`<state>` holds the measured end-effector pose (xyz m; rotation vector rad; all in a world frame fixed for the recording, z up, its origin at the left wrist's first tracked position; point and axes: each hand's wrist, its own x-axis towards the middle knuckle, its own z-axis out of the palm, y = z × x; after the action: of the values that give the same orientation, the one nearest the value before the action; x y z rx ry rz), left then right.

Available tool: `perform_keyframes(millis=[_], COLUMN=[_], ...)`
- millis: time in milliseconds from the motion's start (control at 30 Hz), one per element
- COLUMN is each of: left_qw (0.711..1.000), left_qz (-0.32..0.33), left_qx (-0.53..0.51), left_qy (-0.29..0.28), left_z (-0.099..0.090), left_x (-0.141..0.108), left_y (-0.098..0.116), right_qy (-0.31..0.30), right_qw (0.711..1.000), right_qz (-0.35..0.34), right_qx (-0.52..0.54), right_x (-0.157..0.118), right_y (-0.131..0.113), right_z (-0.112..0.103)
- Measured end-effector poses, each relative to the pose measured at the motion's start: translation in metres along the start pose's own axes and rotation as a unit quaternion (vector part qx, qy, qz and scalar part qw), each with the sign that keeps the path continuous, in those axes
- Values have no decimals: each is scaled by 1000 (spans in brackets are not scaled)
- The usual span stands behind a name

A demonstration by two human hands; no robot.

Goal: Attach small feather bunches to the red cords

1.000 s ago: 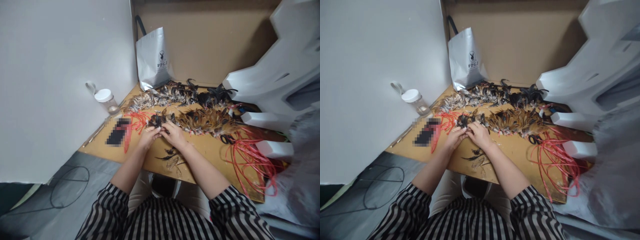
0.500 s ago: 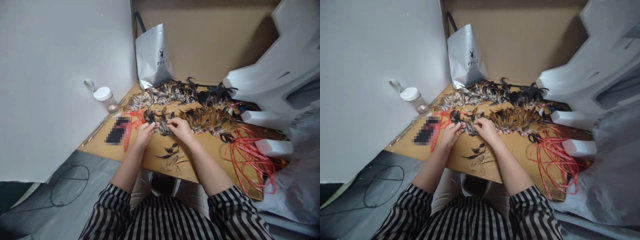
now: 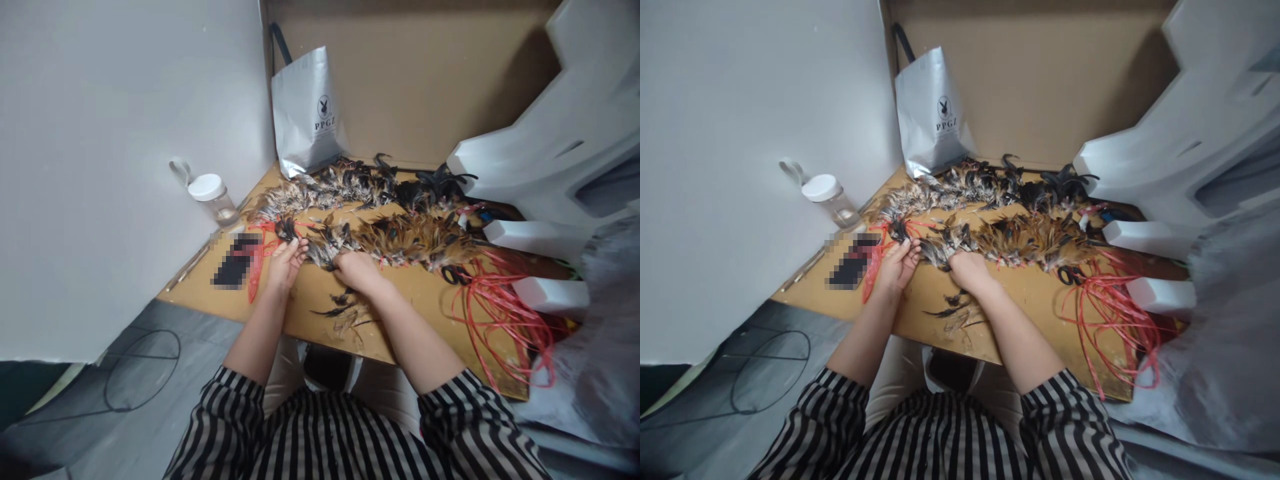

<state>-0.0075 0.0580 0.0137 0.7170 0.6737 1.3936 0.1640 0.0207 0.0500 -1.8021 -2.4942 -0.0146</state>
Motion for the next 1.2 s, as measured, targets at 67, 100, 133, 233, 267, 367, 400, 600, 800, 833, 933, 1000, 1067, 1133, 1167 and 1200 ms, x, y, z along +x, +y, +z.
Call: perform_keyframes(millis=[67,100,133,233,267,367,400,600,800,833,933,1000,1067,1133,1167,1200], left_qw=[1000,1000,1000,1000,1000,1000,1000,999,990,988,985,983,981,980,980,980], left_qz=[-2,-5,-8,-15,-16,-18,-19,-32,-80,-88,-100,-105,-113,-118,-119,-119], left_qx=[7,10,13,12,11,6,4,26,79,87,97,105,117,125,126,126], left_qy=[-3,-4,-4,-5,-7,-12,-15,-33,-83,-92,-105,-105,-104,-103,-102,-102], left_z=[0,0,0,0,0,1,1,4,7,7,8,8,8,9,9,9], left_x=[0,0,0,0,0,-1,-1,-4,-9,-10,-11,-10,-10,-10,-10,-10], left_y=[-1,-2,-2,-3,-3,-3,-3,-4,-7,-8,-10,-11,-11,-12,-12,-12], right_qy=[-8,-9,-8,-3,-3,-10,-15,-19,-21,-19,-11,-1,16,34,42,49], right_qw=[1000,1000,1000,998,995,964,944,733,549,536,523,531,547,566,577,588], right_qz=[6,11,15,19,16,-7,-14,70,80,81,87,89,89,87,86,87], right_qx=[-11,-10,-5,56,96,264,331,677,832,840,848,842,832,819,811,803], right_x=[1,2,2,4,4,6,6,10,14,15,16,16,17,17,17,17], right_y=[-3,-4,-3,4,8,20,24,29,22,20,13,9,5,2,1,0], right_z=[3,5,6,7,7,7,7,6,9,9,12,14,16,17,18,18])
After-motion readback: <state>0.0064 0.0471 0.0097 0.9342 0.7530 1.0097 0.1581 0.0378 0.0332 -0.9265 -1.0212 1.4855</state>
